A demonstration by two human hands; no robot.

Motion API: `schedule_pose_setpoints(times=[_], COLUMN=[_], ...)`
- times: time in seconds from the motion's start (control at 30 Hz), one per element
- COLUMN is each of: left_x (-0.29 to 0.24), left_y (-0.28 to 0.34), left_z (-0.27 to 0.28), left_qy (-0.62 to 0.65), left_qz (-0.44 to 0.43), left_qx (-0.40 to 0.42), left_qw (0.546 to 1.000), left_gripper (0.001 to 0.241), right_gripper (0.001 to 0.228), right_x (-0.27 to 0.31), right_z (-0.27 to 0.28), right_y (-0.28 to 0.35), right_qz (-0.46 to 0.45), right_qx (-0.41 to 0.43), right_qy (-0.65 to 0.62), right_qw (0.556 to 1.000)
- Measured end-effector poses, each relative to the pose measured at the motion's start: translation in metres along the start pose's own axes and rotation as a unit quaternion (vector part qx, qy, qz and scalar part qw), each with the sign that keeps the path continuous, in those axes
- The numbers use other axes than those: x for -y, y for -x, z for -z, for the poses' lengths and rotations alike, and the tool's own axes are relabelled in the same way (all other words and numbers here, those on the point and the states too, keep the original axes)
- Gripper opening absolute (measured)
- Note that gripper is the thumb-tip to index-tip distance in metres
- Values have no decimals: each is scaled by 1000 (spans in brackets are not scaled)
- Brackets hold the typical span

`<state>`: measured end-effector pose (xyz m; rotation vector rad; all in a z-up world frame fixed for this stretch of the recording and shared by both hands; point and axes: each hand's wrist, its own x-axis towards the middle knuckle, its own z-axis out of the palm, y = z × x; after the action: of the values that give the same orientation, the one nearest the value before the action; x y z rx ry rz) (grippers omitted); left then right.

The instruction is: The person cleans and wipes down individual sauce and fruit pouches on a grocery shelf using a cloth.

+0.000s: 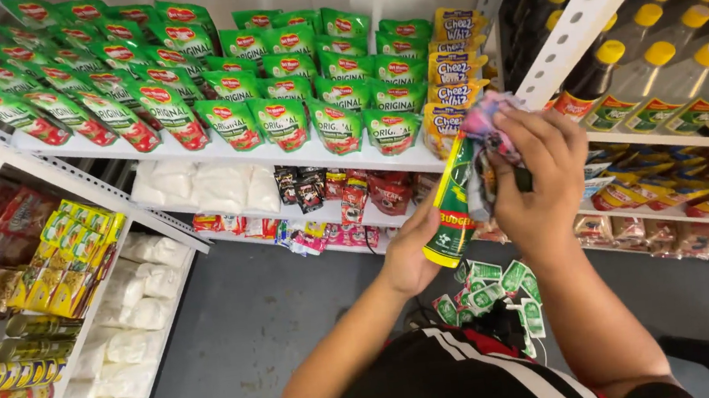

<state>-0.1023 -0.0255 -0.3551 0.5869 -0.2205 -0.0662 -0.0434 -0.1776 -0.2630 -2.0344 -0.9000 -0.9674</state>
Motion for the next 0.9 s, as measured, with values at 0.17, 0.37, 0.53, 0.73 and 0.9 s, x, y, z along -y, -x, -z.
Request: schedule_pose_setpoints(times=[0.17,0.37,0.53,0.73,0.9], left_x=[-12,-4,-6,9,17], left_y=[-4,7,2,6,5], left_z=[-1,2,-1,33,21], left_qy=[37,55,17,30,39], left_qz=[-7,-11,16,-27,13], left_qx=[-12,37,14,61,-3], left_qw=[999,998,1000,997,999], left_gripper=[60,64,68,59,65], right_gripper=[56,48,49,53,42], right_x=[36,8,22,22,-4], right_z=[-5,3,7,2,7], right_y=[37,11,21,40,23], right_qz=[46,0,11,65,-30], right_qx=[68,26,34,63,12], right_qy=[-54,1,-6,-36,-6], right_qw=[995,1000,999,995,999])
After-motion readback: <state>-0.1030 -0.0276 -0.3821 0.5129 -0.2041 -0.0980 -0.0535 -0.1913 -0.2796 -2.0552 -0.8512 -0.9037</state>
